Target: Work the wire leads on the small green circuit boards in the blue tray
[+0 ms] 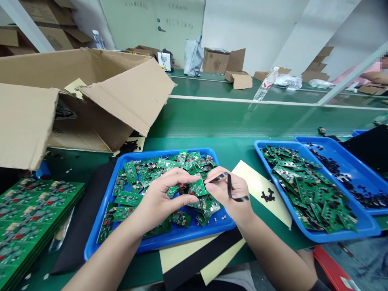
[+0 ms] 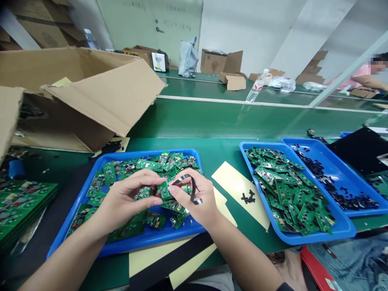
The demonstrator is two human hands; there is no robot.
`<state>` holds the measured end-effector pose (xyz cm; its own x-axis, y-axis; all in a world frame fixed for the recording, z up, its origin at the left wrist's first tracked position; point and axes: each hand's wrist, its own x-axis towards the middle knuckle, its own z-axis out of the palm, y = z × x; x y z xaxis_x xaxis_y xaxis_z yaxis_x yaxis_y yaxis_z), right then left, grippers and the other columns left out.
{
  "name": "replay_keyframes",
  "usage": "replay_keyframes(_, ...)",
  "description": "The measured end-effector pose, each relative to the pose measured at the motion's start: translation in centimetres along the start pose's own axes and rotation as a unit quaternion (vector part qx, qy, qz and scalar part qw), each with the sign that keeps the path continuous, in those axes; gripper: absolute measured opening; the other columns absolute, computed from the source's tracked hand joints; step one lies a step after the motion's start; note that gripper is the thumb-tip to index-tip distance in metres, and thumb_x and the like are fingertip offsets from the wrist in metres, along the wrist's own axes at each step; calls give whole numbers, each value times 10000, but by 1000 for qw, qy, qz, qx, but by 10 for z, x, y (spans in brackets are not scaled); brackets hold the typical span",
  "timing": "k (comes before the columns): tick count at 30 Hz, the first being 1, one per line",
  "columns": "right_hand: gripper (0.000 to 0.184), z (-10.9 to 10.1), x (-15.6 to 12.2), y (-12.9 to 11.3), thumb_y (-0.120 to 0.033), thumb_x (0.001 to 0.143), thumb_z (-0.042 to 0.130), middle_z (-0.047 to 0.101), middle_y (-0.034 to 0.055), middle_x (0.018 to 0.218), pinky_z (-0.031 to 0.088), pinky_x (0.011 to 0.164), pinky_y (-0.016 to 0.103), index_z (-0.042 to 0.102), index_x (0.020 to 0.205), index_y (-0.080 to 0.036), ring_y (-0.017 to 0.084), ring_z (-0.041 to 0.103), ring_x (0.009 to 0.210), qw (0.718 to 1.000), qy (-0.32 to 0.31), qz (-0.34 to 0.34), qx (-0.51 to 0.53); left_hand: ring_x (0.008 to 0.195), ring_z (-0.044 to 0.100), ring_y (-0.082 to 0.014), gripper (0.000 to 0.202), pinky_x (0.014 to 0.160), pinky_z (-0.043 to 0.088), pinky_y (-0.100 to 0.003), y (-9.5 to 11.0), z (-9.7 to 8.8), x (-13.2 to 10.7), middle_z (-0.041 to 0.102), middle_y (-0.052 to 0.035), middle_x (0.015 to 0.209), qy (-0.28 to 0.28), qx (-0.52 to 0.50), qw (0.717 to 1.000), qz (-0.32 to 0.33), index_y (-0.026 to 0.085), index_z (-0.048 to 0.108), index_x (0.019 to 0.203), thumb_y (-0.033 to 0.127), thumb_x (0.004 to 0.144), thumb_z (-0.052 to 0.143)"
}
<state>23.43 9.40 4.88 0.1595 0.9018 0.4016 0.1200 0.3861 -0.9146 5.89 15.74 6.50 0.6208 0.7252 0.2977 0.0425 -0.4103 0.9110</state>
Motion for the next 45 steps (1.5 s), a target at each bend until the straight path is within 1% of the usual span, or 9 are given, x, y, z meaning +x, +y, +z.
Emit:
replay_keyframes(6, 91, 3, 0, 7, -231, 771, 662, 561, -17, 664, 425, 543, 246, 606, 708, -199, 117, 509, 595, 993, 8, 61, 103, 781, 604, -153, 311, 708, 504, -279, -1, 4, -1, 628, -19, 868, 39, 83, 992, 88, 287, 700, 1019, 156, 737, 710)
replay_keyframes(13, 60, 3, 0, 10, -261, 771, 684, 597, -4, 727, 443, 574, 255, 661, 745, -212, 125, 532, 635, 986, -6, 64, 153, 757, 604, -150, 301, 677, 510, -267, -3, 10, -2, 627, -31, 862, 81, 146, 976, 138, 260, 690, 1034, 141, 758, 688)
replay_keyframes(22, 61, 0, 2, 13, -279, 782, 696, 570, 10, 725, 397, 540, 262, 703, 827, -239, 133, 519, 645, 995, -21, -10, 101, 769, 621, -142, 310, 666, 541, -261, -6, 14, -3, 629, -34, 870, 86, 142, 969, 183, 230, 636, 1104, 197, 798, 664)
replay_keyframes(30, 237, -8, 6, 7, -117, 817, 620, 558, 7, 790, 449, 605, 273, 688, 976, -279, 134, 550, 709, 993, -60, -97, 23, 764, 617, -141, 291, 673, 545, -270, -5, 11, -3, 633, -30, 859, 81, 134, 974, 164, 243, 638, 1102, 233, 812, 651)
replay_keyframes(34, 357, -10, 8, 4, -84, 828, 557, 563, 33, 899, 508, 663, 286, 621, 1125, -271, 142, 580, 781, 986, -102, -125, -49, 812, 622, -159, 293, 723, 547, -295, -7, 8, -3, 639, -34, 891, 117, 166, 969, 143, 241, 641, 1101, 240, 808, 656)
replay_keyframes(37, 449, -11, 8, 7, -36, 802, 500, 560, 50, 1037, 522, 777, 328, 564, 1177, -273, 153, 608, 871, 986, -115, -101, -67, 808, 620, -159, 297, 719, 550, -305, -9, 4, -1, 632, -36, 932, 159, 188, 959, 142, 234, 625, 1117, 224, 821, 638)
replay_keyframes(39, 582, -14, 10, 13, 3, 755, 457, 551, 56, 1111, 519, 825, 346, 478, 1261, -285, 160, 616, 925, 992, -95, -56, -62, 834, 615, -162, 308, 730, 550, -309, -9, 2, -1, 624, -40, 956, 180, 214, 946, 164, 225, 610, 1124, 191, 818, 637)
replay_keyframes(42, 728, -27, 18, 23, 12, 693, 436, 562, 54, 1128, 516, 855, 367, 349, 1347, -295, 163, 620, 943, 999, 23, -6, -41, 885, 609, -168, 344, 763, 547, -313, -7, -1, 1, 620, -36, 960, 199, 265, 918, 217, 227, 594, 1116, 126, 793, 656)
replay_keyframes(45, 589, -43, 29, 28, -17, 704, 460, 612, 28, 1029, 518, 853, 369, 477, 1235, -273, 146, 636, 865, 986, 161, 1, 30, 880, 616, -164, 355, 755, 551, -301, -4, -1, 1, 619, -32, 948, 210, 294, 894, 266, 225, 585, 1093, 89, 775, 669)
